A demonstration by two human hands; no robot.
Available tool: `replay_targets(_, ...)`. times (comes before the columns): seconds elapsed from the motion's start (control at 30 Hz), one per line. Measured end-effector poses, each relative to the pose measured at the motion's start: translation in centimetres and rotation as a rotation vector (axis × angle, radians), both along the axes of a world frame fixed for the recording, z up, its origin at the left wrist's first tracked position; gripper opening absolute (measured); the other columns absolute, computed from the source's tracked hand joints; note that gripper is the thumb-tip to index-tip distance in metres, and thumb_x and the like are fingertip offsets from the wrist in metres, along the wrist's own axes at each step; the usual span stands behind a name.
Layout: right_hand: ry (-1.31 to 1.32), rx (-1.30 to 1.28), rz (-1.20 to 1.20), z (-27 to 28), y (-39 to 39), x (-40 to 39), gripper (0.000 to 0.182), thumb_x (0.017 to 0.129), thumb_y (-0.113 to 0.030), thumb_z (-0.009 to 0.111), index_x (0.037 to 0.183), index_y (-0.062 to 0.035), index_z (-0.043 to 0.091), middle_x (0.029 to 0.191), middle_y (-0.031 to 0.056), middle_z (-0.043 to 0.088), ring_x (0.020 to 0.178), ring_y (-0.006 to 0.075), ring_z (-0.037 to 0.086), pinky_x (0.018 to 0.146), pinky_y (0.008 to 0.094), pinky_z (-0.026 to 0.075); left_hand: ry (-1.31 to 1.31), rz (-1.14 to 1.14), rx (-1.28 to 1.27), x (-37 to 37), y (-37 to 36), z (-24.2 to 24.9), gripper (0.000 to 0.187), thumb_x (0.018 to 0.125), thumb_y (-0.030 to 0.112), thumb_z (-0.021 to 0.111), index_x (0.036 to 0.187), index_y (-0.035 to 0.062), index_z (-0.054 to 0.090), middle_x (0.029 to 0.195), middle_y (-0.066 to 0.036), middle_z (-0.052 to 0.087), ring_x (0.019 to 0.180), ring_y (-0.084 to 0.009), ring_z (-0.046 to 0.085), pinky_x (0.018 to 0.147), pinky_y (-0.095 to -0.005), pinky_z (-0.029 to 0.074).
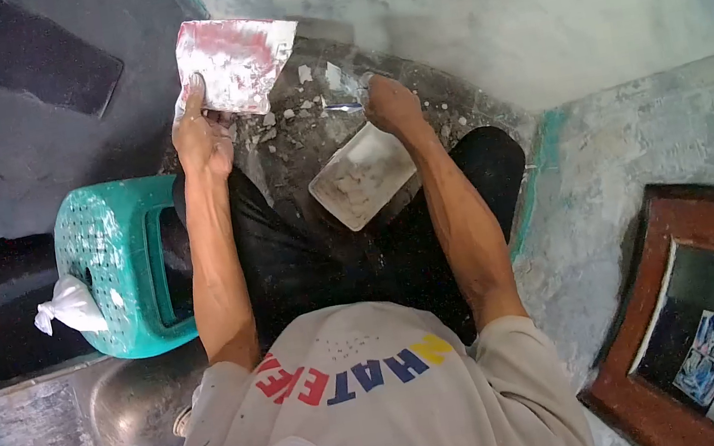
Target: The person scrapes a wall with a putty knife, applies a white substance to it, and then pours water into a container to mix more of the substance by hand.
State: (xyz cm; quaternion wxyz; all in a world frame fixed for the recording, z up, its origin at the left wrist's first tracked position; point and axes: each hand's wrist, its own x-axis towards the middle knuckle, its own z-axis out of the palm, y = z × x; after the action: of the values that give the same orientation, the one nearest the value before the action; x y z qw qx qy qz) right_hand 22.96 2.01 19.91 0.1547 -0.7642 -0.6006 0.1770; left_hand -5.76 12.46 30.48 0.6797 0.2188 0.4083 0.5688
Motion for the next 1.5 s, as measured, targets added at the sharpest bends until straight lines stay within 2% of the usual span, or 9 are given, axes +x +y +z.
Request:
replay_targets(0.13, -0.130, 0.304, -0.156, 2.9, -1.3, -1.1, 0.023, 0.092, -0.019, 0.055, 0.101, 0.0006, 0.063, 0.101, 0.0266, 0.069, 0.098, 0.0472, 0.066, 0.080, 0.0559, 0.054, -0.050, 0.074, 0.004, 1.3, -0.7, 0.9, 0.019, 0.102, 0.017, 0.064, 0.116, 0.0055, 0.064, 0.102, -0.003, 0.067, 0.081, -0.0132, 0.062, 0.065, -0.0292, 0.049)
replay_targets(0.37, -0.336, -0.705, 0.252, 1.7, -3.8, -2.6, 0.030, 0.090, -0.015, 0.060, 0.113, 0.0002, 0.071, 0.117, 0.0224, 0.072, 0.106, 0.0352, 0.072, 0.082, 0.0464, 0.058, -0.154, 0.134, -0.050, 1.7, -0.6, 0.4, 0.028, 0.103, 0.023, 0.062, 0.123, 0.0040, 0.059, 0.107, -0.007, 0.063, 0.090, -0.0161, 0.060, 0.072, -0.0324, 0.050)
replay_targets(0.47, -0.525, -0.605, 0.410, -2.4, -3.7, -3.7, 0.022, 0.086, -0.014, 0.063, 0.103, -0.0074, 0.076, 0.104, 0.0172, 0.076, 0.097, 0.0362, 0.073, 0.079, 0.0544, 0.050, -0.143, 0.104, -0.064, 3.4, -0.8, 0.6, 0.033, 0.105, 0.025, 0.058, 0.132, 0.0062, 0.055, 0.120, -0.007, 0.060, 0.105, -0.0228, 0.058, 0.094, -0.0418, 0.049)
replay_targets(0.67, -0.501, -0.374, 0.368, -11.7, -4.3, -5.1, 0.021, 0.087, -0.021, 0.059, 0.090, -0.0114, 0.078, 0.097, 0.0153, 0.076, 0.094, 0.0341, 0.072, 0.082, 0.0530, 0.048, -0.154, 0.081, -0.113, 4.0, -1.7, 0.7, 0.033, 0.104, 0.026, 0.059, 0.130, 0.0057, 0.056, 0.116, -0.007, 0.061, 0.101, -0.0214, 0.058, 0.086, -0.0391, 0.047)
replay_targets(0.87, -0.368, -0.662, 0.301, -15.3, -5.2, -6.2, 0.029, 0.098, -0.029, 0.054, 0.102, -0.0132, 0.078, 0.111, 0.0116, 0.075, 0.118, 0.0346, 0.066, 0.109, 0.0600, 0.032, -0.203, 0.038, 0.031, 3.9, -1.3, 1.6, 0.022, 0.105, 0.019, 0.054, 0.120, 0.0036, 0.058, 0.107, -0.005, 0.063, 0.092, -0.0171, 0.061, 0.082, -0.0349, 0.050)
replay_targets(0.97, -0.366, -0.378, 0.447, -17.0, -5.3, -7.9, 0.020, 0.088, -0.018, 0.060, 0.087, -0.0128, 0.079, 0.085, 0.0141, 0.076, 0.083, 0.0335, 0.073, 0.093, 0.0514, 0.046, -0.185, 0.016, 0.033, 3.3, -1.2, 1.5, 0.024, 0.106, 0.020, 0.053, 0.123, 0.0041, 0.058, 0.115, -0.007, 0.065, 0.103, -0.0199, 0.061, 0.088, -0.0382, 0.050)
replay_targets(1.2, -0.768, 0.148, 0.653, -26.7, -7.8, -7.8, 0.017, 0.086, -0.021, 0.065, 0.093, -0.0128, 0.078, 0.095, 0.0113, 0.074, 0.102, 0.0275, 0.067, 0.099, 0.0451, 0.039, -0.224, -0.042, 0.018, 2.4, -0.6, 0.8, 0.028, 0.107, 0.022, 0.051, 0.126, 0.0022, 0.058, 0.122, -0.010, 0.066, 0.113, -0.0242, 0.061, 0.101, -0.0422, 0.049)
replay_targets(1.4, -0.656, -0.116, 0.780, -17.7, -5.7, -13.1, 0.016, 0.080, -0.024, 0.065, 0.085, -0.0125, 0.075, 0.094, 0.0086, 0.070, 0.100, 0.0259, 0.064, 0.099, 0.0394, 0.038, -0.224, -0.078, 0.031, 2.8, -0.6, 0.2, 0.030, 0.107, 0.020, 0.051, 0.128, 0.0004, 0.057, 0.128, -0.013, 0.064, 0.118, -0.0252, 0.060, 0.106, -0.0444, 0.048)
replay_targets(1.5, -0.884, 0.243, 0.890, -30.7, -7.0, -12.4, 0.015, 0.083, -0.024, 0.064, 0.081, -0.0134, 0.075, 0.092, 0.0075, 0.070, 0.095, 0.0258, 0.065, 0.098, 0.0406, 0.038, -0.207, -0.066, 0.009, 3.4, -0.8, 0.6, 0.030, 0.106, 0.020, 0.051, 0.128, 0.0003, 0.057, 0.129, -0.013, 0.064, 0.119, -0.0254, 0.060, 0.106, -0.0446, 0.048)
